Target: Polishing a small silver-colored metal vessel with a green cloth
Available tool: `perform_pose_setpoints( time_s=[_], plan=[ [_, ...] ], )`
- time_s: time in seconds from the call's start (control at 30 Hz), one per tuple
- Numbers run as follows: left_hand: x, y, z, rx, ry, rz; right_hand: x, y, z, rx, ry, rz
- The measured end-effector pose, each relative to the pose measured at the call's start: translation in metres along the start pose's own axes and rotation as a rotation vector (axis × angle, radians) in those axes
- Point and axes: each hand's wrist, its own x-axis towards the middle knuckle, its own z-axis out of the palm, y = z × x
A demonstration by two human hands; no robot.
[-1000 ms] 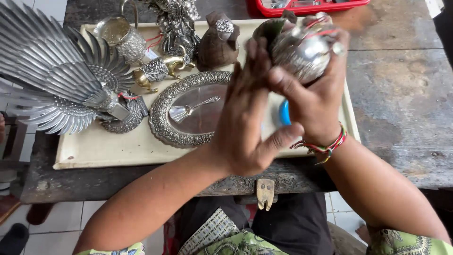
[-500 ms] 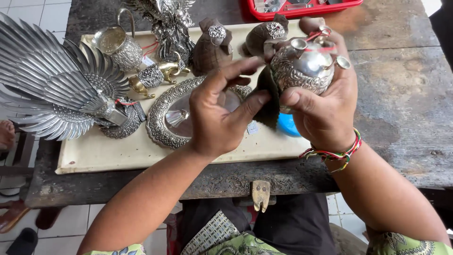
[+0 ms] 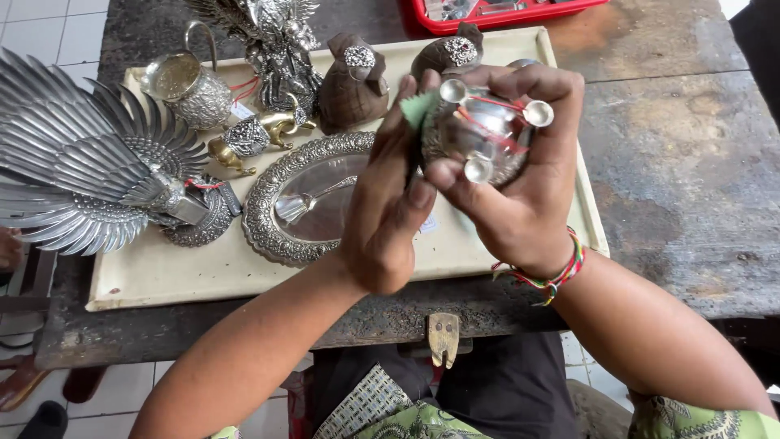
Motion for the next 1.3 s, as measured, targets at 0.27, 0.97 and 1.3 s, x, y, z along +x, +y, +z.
perform_pose_setpoints(
  time_s=[0.27, 0.97, 1.3],
  plan=[
    [-0.006, 0.014, 0.023, 0.149, -0.174, 0.050, 0.002, 0.016, -0.022, -0.283, 0.243, -0.080],
    [-0.011, 0.014, 0.017, 0.148, -0.136, 0.005, 0.001, 0.029, -0.010, -0.086, 0.275, 0.138],
    [-0.013, -0.004, 0.011, 0.152, 0.020, 0.073, -0.001, 0.029, 0.008, 0.100, 0.278, 0.174]
  ],
)
